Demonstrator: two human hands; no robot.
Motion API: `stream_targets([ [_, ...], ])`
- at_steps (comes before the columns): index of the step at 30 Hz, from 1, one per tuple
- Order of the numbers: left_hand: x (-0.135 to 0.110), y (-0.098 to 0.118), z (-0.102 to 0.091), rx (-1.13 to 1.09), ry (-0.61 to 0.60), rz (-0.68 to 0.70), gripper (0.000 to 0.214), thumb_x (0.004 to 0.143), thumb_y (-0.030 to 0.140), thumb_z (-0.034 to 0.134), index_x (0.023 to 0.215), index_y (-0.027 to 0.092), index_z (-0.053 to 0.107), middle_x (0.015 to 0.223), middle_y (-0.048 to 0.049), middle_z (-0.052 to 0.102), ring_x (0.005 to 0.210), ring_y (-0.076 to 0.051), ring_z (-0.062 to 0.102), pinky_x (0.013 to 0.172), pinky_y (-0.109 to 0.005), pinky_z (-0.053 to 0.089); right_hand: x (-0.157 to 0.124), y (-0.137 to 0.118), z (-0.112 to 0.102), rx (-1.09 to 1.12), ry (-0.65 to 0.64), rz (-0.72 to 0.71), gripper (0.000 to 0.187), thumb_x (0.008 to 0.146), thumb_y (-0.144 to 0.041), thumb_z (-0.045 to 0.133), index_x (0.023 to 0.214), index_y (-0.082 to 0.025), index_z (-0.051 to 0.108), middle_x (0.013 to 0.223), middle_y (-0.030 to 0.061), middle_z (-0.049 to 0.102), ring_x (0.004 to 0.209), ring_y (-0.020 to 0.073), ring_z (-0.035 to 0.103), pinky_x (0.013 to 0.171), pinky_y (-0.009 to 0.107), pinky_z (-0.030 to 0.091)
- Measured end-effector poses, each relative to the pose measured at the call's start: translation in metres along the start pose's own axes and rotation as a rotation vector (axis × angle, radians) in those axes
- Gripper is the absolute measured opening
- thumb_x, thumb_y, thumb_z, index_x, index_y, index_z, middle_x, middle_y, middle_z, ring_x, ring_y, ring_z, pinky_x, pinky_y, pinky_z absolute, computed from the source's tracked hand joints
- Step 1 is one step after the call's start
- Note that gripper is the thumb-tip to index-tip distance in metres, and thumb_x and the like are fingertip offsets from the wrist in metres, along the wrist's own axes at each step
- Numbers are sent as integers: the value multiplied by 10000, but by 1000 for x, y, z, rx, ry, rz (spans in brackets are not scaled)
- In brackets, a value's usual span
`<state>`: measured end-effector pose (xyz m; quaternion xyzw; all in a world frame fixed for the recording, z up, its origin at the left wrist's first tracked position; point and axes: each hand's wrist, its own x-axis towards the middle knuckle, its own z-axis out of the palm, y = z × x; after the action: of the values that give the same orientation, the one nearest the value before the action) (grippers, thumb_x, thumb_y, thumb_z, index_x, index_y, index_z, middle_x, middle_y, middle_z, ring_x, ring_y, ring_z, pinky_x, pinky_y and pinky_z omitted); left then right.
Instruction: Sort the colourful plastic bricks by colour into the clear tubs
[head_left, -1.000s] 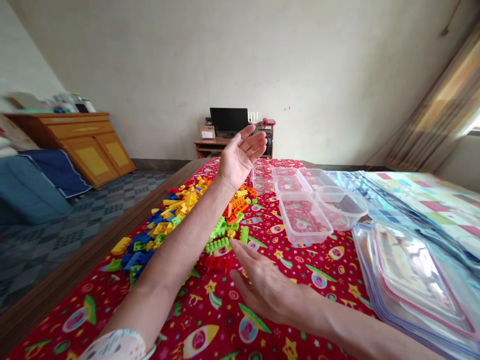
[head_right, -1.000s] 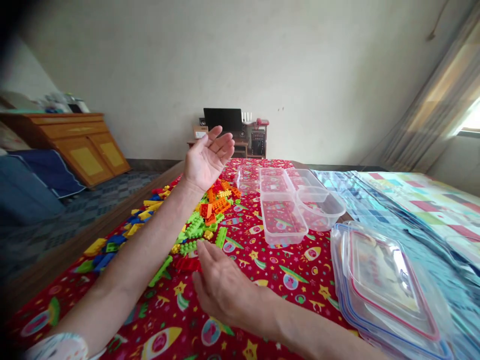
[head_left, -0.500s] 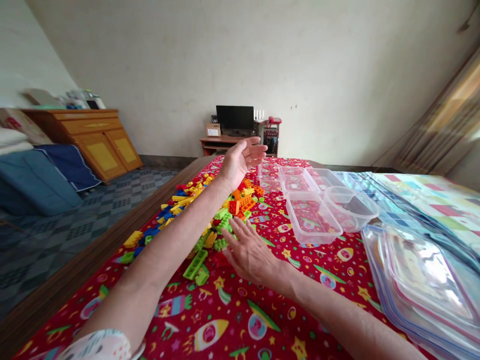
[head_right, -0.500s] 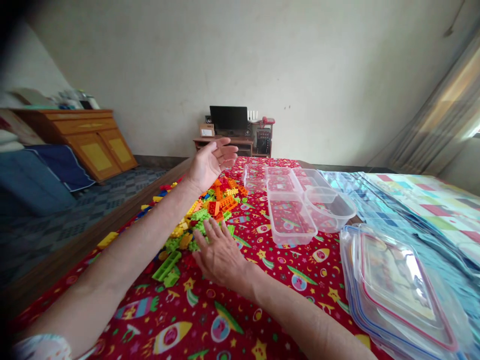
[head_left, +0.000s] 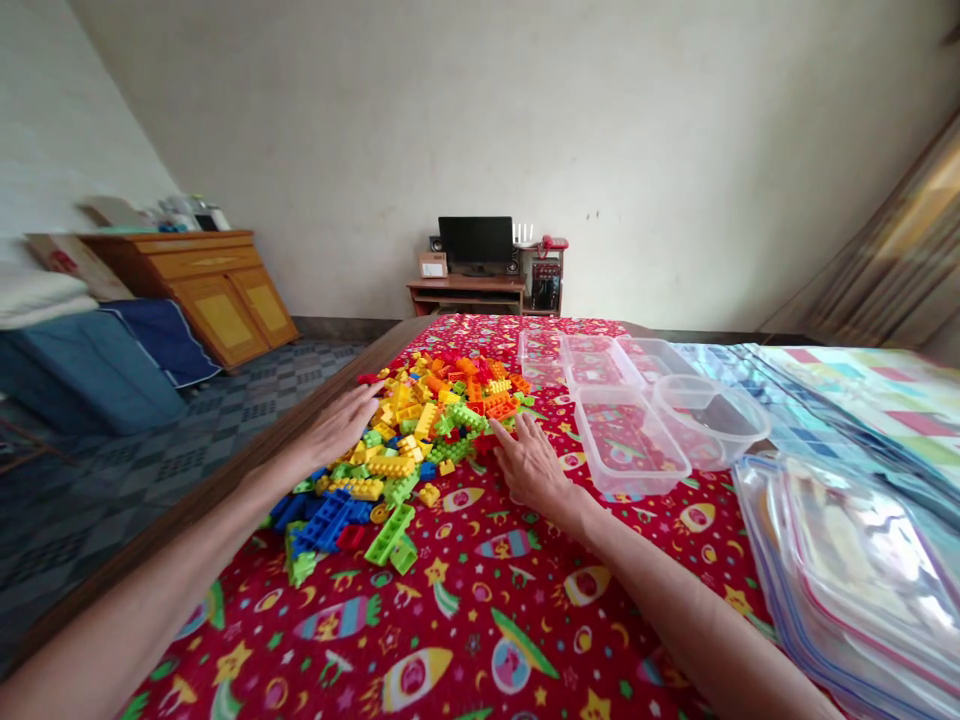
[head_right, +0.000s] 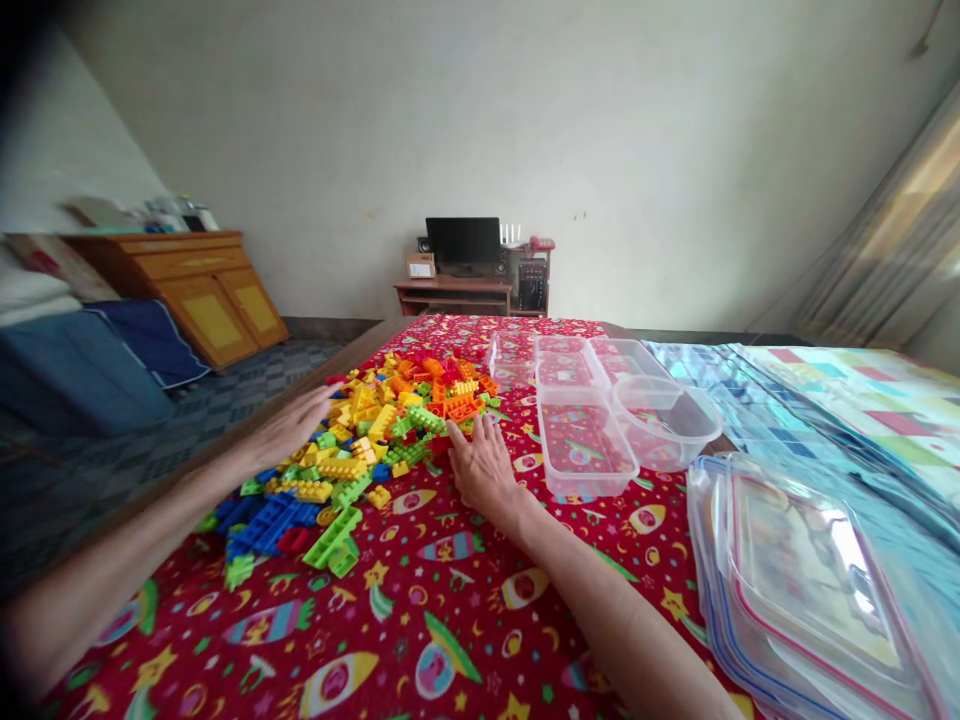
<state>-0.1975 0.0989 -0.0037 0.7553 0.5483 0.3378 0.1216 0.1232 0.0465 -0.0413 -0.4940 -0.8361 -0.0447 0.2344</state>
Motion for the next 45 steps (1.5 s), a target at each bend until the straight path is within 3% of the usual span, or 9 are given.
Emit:
stream_targets([
  [3, -14, -6, 7, 172, -100, -145, 716, 893, 592, 252, 1420, 121, 361, 1475, -110, 384, 1367, -325, 310, 1129, -470, 236, -3, 1, 3, 44, 51, -33, 467, 940, -220, 365, 1387, -98, 421, 1325, 244, 460, 1304, 314, 377, 1057, 495, 338],
  [10, -16, 44, 38, 439, -125, -44, 663, 904, 551, 261, 1422, 147, 350, 1457, -159, 370, 1345, -328, 327, 1093, -511, 259, 4, 9, 6, 142, 199, -78, 433, 930, -188, 361, 1342, -88, 450, 1201, 207, 574, 1225, 268, 476, 1035, 493, 395],
  [15, -11, 77, 61, 345, -152, 80, 648, 891, 545, 334, 1414, 164, 359, 1462, -161, 353, 1365, -333, 291, 1101, -523, 253, 7, 6, -1, 225, 250, -100, 450, 954, -300, 359, 1345, -101, 458, 1255, 206, 554, 1260, 267, 453, 1040, 479, 396],
  [21, 3, 106, 65, 113, -283, 259, 588, 952, 457, 212, 1463, 171, 256, 1510, -93, 323, 1365, -208, 336, 1137, -354, 255, -1, -14, -22, 134, 131, -277, 544, 948, -420, 380, 1433, -173, 363, 1467, 200, 331, 1404, 305, 216, 1088, 531, 287],
  [26, -18, 90, 13, 255, -122, 183, 594, 947, 481, 222, 1460, 189, 290, 1504, -62, 342, 1362, -235, 342, 1155, -396, 208, -13, -42, -28, 60, 35, -533, 560, 907, -546, 400, 1402, -285, 400, 1494, 151, 298, 1415, 328, 155, 1092, 612, 178],
  [32, -120, 21, -32, 393, -324, 125, 797, 802, 641, 480, 1478, 319, 209, 1548, -55, 221, 1391, -341, 256, 1103, -511, 283, -15, -62, -17, 14, -35, -629, 427, 914, -413, 475, 1331, -324, 451, 1448, 125, 369, 1389, 313, 229, 1084, 623, 190],
  [37, -166, 7, -5, 529, -241, 85, 933, 665, 675, 628, 1457, 345, 262, 1560, -80, 157, 1382, -424, 220, 1041, -586, 337, -5, -44, -5, -42, 5, -480, 255, 929, -224, 434, 1160, -233, 542, 1420, 159, 380, 1384, 319, 232, 1075, 621, 201],
  [40, -150, 20, 20, 496, -124, 136, 787, 762, 566, 594, 1452, 352, 282, 1565, -56, 169, 1396, -400, 197, 1060, -581, 317, -2, -31, -2, -49, 18, -371, 231, 920, -191, 425, 1112, -205, 554, 1381, 174, 413, 1359, 312, 274, 1065, 605, 231],
  [45, -93, 43, 46, 396, -106, 289, 618, 859, 398, 528, 1440, 333, 327, 1573, -51, 129, 1409, -349, 176, 1107, -516, 276, 6, -13, -15, -46, 47, -230, 226, 889, -127, 415, 1029, -168, 588, 1155, 165, 557, 1219, 279, 427, 1034, 513, 328],
])
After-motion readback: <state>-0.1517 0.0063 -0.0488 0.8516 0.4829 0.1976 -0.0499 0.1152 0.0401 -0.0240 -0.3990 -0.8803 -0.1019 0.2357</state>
